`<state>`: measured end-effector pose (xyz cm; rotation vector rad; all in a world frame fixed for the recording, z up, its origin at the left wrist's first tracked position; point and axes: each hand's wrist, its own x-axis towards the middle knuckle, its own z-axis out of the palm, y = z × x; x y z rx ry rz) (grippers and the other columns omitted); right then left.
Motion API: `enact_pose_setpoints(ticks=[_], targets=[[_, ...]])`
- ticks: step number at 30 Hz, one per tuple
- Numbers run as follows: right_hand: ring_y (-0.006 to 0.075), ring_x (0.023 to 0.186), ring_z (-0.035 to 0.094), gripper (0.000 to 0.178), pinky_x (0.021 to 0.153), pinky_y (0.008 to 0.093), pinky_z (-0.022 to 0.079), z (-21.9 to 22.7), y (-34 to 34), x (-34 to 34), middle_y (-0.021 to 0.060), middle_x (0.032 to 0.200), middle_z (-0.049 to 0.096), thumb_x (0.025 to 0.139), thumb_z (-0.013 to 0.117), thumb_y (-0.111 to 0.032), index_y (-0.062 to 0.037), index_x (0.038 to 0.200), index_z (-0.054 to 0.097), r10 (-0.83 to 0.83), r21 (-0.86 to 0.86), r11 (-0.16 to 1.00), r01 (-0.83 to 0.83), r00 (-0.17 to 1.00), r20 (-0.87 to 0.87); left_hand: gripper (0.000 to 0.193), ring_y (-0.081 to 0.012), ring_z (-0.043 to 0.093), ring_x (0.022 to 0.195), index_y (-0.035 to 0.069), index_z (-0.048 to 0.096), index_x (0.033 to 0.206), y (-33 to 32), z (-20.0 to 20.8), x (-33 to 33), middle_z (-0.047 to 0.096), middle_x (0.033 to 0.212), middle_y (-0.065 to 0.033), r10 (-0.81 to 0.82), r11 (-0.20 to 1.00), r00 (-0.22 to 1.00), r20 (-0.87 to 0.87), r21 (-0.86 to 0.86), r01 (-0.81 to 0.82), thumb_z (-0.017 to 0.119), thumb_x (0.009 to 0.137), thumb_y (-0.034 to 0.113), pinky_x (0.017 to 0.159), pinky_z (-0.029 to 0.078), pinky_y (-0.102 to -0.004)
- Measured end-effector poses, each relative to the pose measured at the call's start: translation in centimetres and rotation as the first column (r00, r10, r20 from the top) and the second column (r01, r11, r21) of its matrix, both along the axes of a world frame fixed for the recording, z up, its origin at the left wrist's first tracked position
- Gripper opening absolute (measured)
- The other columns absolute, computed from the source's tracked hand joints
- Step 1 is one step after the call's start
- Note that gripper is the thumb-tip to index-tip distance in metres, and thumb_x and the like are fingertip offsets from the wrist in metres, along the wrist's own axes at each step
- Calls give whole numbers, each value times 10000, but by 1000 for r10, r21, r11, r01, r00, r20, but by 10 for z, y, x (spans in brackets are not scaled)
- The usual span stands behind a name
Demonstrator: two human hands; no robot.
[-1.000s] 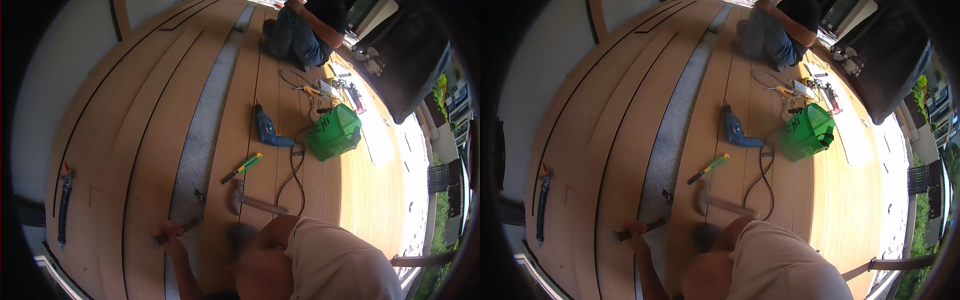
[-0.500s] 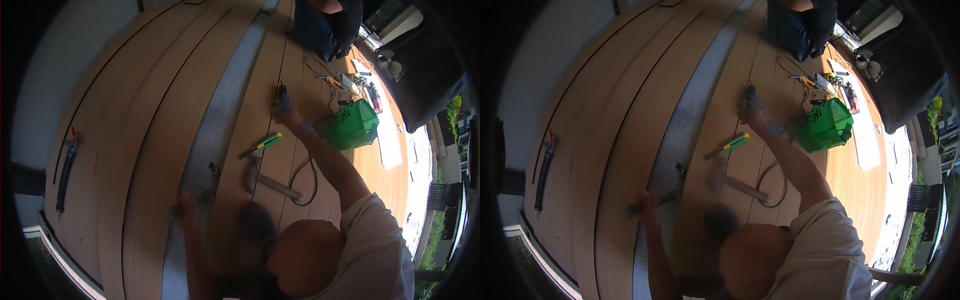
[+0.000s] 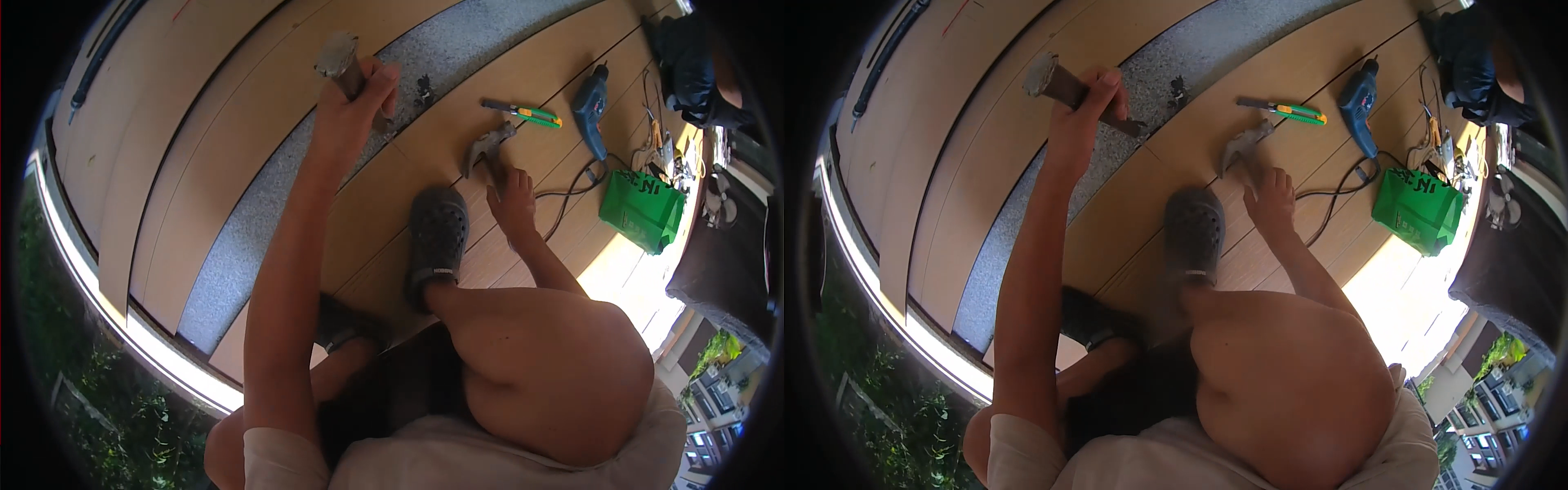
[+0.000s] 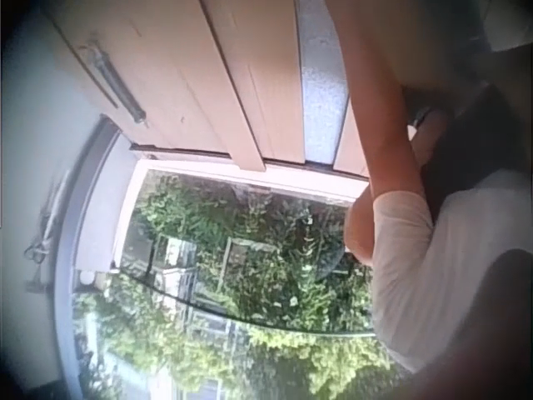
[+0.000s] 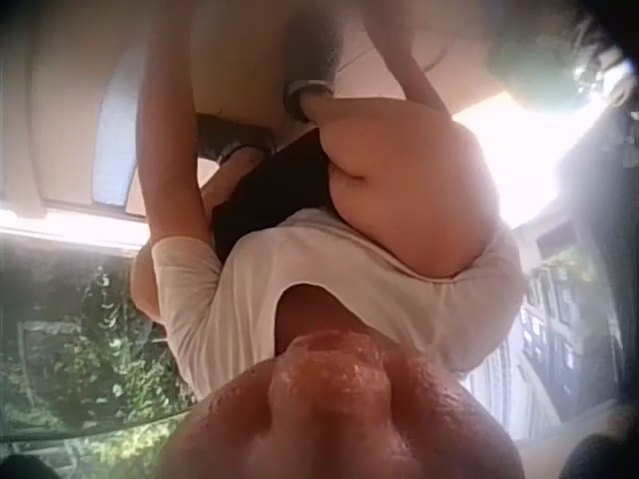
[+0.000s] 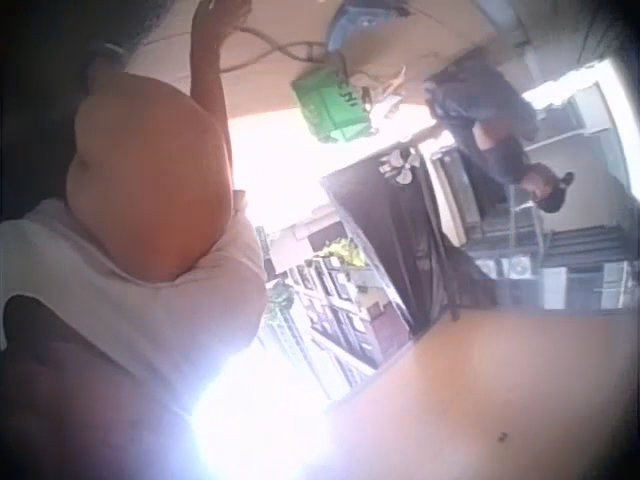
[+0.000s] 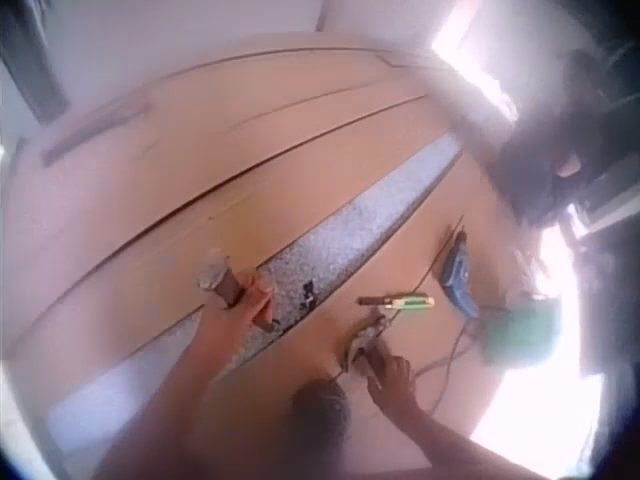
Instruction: The person installs outdoor decking by positioning boards, drilling holes using a power drill, fitting fasteners into the gaps, levering planks together using a chisel and a hammer, and marking boards with a marker.
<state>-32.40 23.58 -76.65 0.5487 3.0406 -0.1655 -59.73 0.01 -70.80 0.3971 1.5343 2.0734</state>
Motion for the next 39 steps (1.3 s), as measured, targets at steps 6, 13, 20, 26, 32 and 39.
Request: enact_pose_setpoints(ticks=[6,13,20,26,32,39], targets=[[424,1032,548,414,860,506,488,-39,-11,2,220,1107,557,819,687,-203,2,1136,518,-77,-216,969,118,979,188,390,-93,395,521,86,457,660,-21,-19,10,385,571,31,200,978,980,10,-61,-199,574,1009,216,522,340,-293],[434,1091,541,483,906,508,479,-28,4,1,223,1151,555,806,702,-219,-16,1199,507,-116,-249,953,170,969,217,426,-77,351,494,96,401,629,-6,-18,27,362,550,39,260,965,965,32,33,-261,557,1014,192,484,283,-272],[427,1108,533,491,924,498,473,-30,2,-3,220,1149,553,790,709,-218,-7,1185,507,-115,-294,938,186,963,242,419,-65,336,508,94,418,630,-5,-14,23,369,555,44,179,982,979,-95,72,-172,551,1017,183,497,270,-259],[425,1078,537,460,903,498,474,-30,2,1,224,1118,552,782,718,-205,2,1134,507,-114,-271,948,164,974,194,372,-55,328,532,91,465,670,-6,-22,24,358,578,57,42,997,989,-139,75,-32,560,1017,185,511,262,-266],[426,1066,545,449,894,499,475,-31,6,3,230,1108,563,783,712,-201,4,1129,513,-110,-291,945,153,981,158,292,-55,327,599,73,545,758,-9,-28,31,361,649,68,-71,997,990,-123,8,73,574,1018,205,549,272,-264],[408,898,620,434,828,462,502,-1,-6,-18,240,953,614,796,664,-188,41,1149,558,-206,-376,889,263,961,184,286,-79,392,666,52,566,786,-24,-11,44,432,678,47,-115,964,983,-145,-256,75,617,995,240,591,332,-273]])
